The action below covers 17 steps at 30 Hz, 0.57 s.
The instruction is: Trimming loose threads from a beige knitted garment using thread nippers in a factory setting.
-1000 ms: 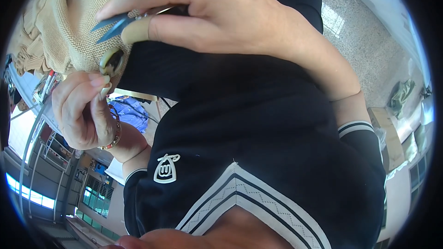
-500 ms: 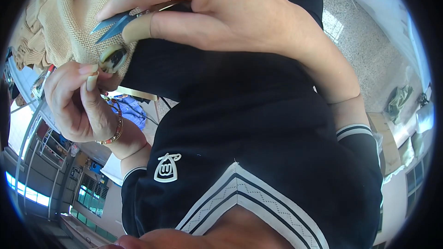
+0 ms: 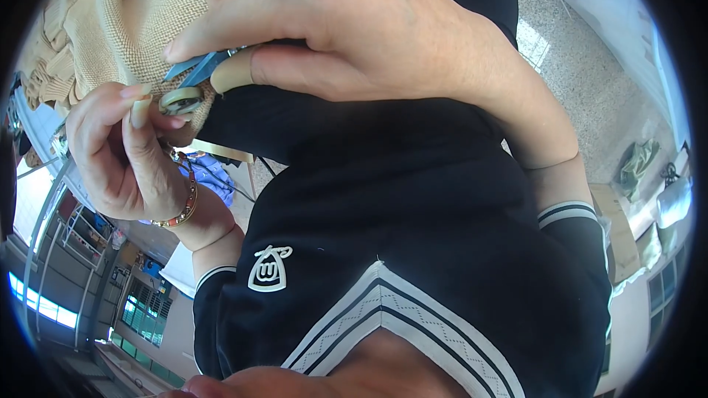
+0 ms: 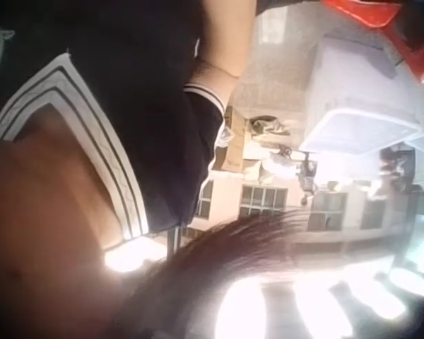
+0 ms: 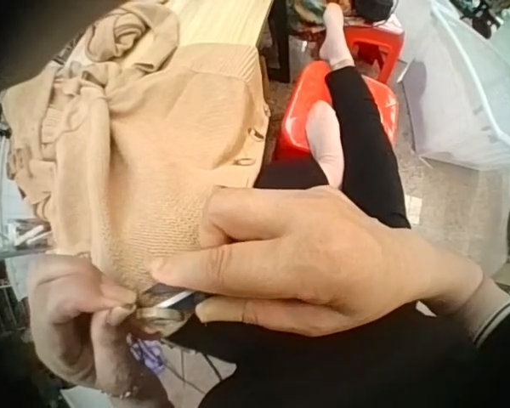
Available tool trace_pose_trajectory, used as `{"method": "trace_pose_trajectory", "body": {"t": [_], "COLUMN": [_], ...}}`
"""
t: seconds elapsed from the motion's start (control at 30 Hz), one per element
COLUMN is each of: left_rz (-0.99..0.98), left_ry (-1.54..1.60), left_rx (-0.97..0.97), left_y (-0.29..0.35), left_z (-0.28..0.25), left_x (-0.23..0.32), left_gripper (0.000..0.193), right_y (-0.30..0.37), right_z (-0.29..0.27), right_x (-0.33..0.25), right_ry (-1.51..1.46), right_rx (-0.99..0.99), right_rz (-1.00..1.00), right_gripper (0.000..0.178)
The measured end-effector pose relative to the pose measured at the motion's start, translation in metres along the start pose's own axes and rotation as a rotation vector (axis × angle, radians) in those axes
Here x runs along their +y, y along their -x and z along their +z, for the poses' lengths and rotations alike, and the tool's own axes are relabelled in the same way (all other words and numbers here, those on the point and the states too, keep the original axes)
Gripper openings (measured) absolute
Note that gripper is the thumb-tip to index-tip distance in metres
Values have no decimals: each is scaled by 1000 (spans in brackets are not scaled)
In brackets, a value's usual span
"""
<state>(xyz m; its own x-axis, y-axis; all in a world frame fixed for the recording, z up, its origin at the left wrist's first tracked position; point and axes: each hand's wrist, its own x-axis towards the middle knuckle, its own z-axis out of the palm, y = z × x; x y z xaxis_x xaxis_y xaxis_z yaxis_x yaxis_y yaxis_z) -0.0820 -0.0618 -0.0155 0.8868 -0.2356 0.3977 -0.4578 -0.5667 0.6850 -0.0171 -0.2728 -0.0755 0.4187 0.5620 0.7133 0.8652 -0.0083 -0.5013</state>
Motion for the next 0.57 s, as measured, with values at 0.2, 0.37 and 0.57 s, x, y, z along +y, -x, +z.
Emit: {"method": "trace_pose_trajectory", "body": {"t": [0.2, 0.37, 0.57], "left_rz": [-37, -30, -44], "left_ry": [-12, -1, 37], "left_rx": [20, 46, 56], "left_y": [1, 1, 0], "left_z": [2, 4, 6], "left_x": [2, 2, 2], "left_gripper": [8, 8, 9], "right_y": [-2, -7, -17], "right_z": [-10, -21, -34], "right_x": [-21, -34, -40], "right_ry": [-200, -286, -346], "right_rx": [-67, -123, -218], "right_rz": [322, 492, 673], "right_gripper": [38, 38, 37]}}
